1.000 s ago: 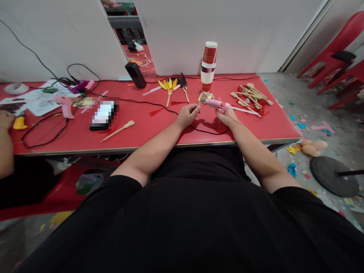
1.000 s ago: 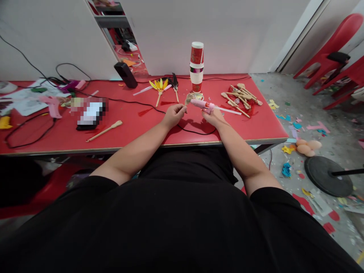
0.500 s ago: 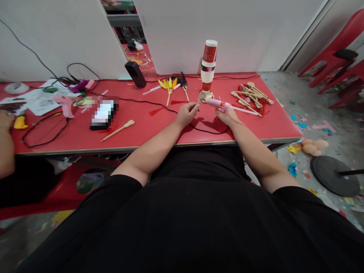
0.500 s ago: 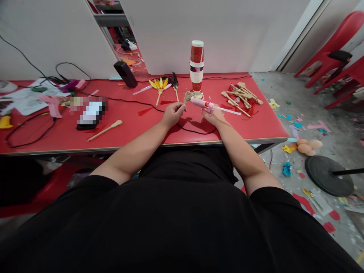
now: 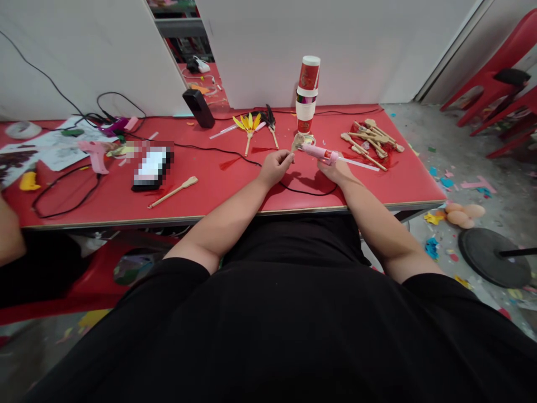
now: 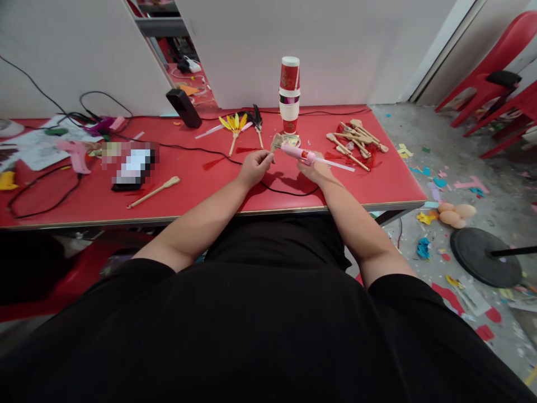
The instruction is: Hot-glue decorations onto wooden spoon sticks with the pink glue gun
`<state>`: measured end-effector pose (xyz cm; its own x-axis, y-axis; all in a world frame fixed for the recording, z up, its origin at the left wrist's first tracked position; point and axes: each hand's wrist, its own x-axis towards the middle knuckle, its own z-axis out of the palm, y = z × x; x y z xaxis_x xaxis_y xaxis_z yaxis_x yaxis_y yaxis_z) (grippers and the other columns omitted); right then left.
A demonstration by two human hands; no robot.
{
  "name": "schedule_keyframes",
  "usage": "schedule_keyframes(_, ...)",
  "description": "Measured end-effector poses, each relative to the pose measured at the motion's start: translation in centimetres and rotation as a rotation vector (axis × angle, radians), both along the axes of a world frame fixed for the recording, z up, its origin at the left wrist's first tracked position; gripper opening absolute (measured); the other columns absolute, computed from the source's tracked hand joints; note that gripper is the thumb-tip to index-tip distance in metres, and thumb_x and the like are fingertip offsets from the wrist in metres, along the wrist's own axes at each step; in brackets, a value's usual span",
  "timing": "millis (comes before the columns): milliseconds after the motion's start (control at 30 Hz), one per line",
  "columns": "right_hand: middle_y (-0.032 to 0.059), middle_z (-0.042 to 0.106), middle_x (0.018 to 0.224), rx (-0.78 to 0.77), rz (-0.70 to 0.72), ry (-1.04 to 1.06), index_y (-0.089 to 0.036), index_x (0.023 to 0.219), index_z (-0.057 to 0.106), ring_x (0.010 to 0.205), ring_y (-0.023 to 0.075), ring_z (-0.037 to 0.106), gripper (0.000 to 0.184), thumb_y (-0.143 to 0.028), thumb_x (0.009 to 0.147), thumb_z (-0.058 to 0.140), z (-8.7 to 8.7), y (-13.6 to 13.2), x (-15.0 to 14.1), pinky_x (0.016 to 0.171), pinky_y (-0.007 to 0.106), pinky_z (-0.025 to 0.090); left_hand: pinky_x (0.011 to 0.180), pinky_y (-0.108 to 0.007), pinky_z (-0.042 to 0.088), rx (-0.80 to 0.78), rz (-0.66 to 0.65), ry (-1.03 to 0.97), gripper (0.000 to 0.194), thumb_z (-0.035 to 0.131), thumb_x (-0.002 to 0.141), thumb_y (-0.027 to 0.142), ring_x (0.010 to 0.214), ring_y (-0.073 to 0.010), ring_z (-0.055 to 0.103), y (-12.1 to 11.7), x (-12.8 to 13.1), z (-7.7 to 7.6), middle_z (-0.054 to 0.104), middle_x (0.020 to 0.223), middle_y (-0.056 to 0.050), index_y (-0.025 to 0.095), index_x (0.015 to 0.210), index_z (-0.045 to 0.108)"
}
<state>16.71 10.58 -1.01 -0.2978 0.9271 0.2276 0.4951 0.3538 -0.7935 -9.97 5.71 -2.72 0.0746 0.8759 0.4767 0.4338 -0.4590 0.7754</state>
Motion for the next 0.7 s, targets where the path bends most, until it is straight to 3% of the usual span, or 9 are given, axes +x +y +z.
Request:
schedule_keyframes(433,-0.0001,0.06,0.077,-0.02,0.0,-0.046,-0.027,0.08,0.056,0.072,0.0203,0.052,0.013,-0.032,0.084,0.068,0.82,-0.86,-0.12,0.07,0.039,0.041,0.069,-0.035,0.041,-0.013,-0.007,0.01,0.045,0.061,0.111,0.058,0.064,-0.0178,0.051,0.01,0.08,0.01,0.056,0.067,0.001,0.023,0.084,0.069)
schedule_keyframes(600,0.0,0.056,0.074,-0.024,0.001,-0.053,-0.027,0.081,0.056,0.07,0.0209,0.051,0.016,-0.036,0.083,0.069,0.67,-0.66,-0.08,0.068,0.039,0.041,0.069,-0.034,0.04,-0.011,-0.009,0.0,0.044,0.061,0.11,0.057,0.064,-0.0174,0.05,-0.1,0.14,0.08,0.056,0.066,0.001,0.022,0.083,0.068)
schedule_keyframes(700,0.0016,0.06,0.078,-0.006,0.021,-0.027,-0.028,0.09,0.061,0.077,0.0249,0.057,0.018,-0.041,0.083,0.071,0.51,-0.41,-0.11,0.071,0.039,0.048,0.068,-0.034,0.04,-0.016,-0.021,-0.016,0.045,0.062,0.111,0.059,0.063,-0.0173,0.05,-0.13,0.18,0.1,0.056,0.066,0.001,0.023,0.084,0.068)
